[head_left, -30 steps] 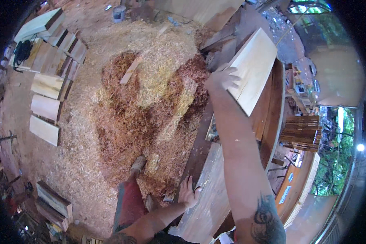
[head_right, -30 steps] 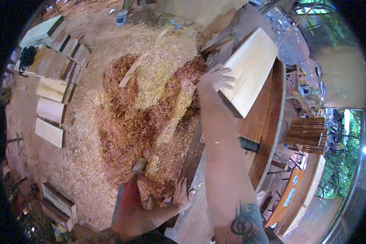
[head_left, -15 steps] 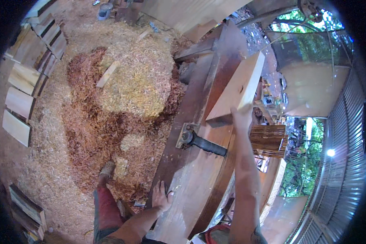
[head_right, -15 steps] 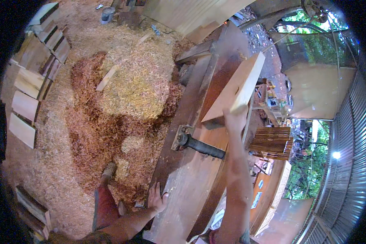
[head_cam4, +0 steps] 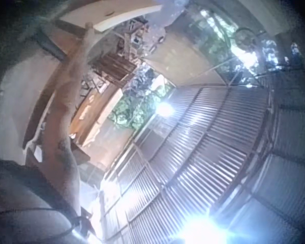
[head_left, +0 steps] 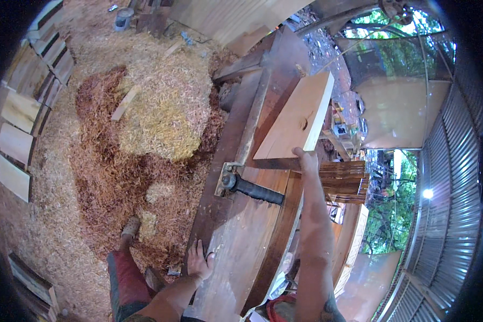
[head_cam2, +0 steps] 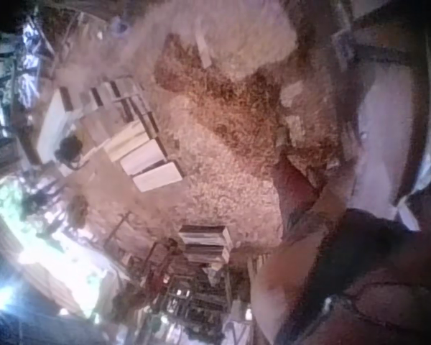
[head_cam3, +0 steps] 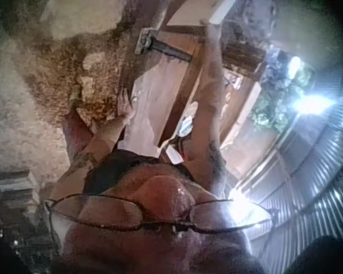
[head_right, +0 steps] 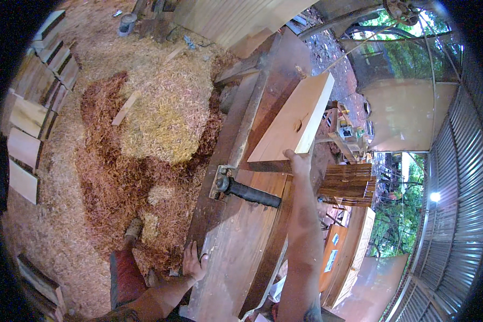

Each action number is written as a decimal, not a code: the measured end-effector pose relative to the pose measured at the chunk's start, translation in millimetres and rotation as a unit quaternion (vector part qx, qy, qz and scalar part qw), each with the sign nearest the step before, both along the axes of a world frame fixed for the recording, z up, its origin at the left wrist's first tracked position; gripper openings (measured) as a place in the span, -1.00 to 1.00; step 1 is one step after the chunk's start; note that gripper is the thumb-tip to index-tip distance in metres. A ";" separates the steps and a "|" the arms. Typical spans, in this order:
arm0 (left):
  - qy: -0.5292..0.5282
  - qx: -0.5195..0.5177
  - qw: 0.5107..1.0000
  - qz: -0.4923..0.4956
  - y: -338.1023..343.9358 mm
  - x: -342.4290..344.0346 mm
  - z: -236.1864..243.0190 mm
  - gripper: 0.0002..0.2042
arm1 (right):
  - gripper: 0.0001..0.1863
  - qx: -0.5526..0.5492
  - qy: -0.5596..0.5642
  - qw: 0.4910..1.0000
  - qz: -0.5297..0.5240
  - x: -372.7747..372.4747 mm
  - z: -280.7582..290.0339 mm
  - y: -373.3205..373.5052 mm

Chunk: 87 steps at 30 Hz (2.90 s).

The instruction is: The person planes wooden boards by running them across a jointer machine, places a planed board onto a pile on the ground, and feeds additional wooden boards across the machine.

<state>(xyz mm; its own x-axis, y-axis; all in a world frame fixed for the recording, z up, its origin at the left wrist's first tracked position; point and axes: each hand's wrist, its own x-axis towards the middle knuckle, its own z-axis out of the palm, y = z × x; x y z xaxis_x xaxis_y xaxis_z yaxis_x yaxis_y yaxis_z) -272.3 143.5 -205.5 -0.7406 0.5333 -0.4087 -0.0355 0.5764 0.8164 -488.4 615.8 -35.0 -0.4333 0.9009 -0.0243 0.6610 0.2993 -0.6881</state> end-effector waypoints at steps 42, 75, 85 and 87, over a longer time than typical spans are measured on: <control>0.075 0.007 0.925 -0.372 -51.1 67.8 220.4 -0.43 | -0.47 -0.306 0.180 0.734 -0.579 918.9 66.8 -790.6; 0.372 -0.011 0.728 -0.576 -71.1 337.7 109.7 -0.16 | -0.93 -0.268 0.311 0.627 -0.663 904.5 -141.1 -859.5; 0.380 -0.022 0.752 -0.538 -51.6 328.3 113.0 -0.13 | -0.84 -0.439 0.416 0.536 -0.589 883.1 -114.4 -830.0; 0.381 -0.036 0.743 -0.549 -40.4 316.2 113.6 -0.12 | -0.74 -0.407 0.390 0.613 -0.554 870.5 -110.7 -818.8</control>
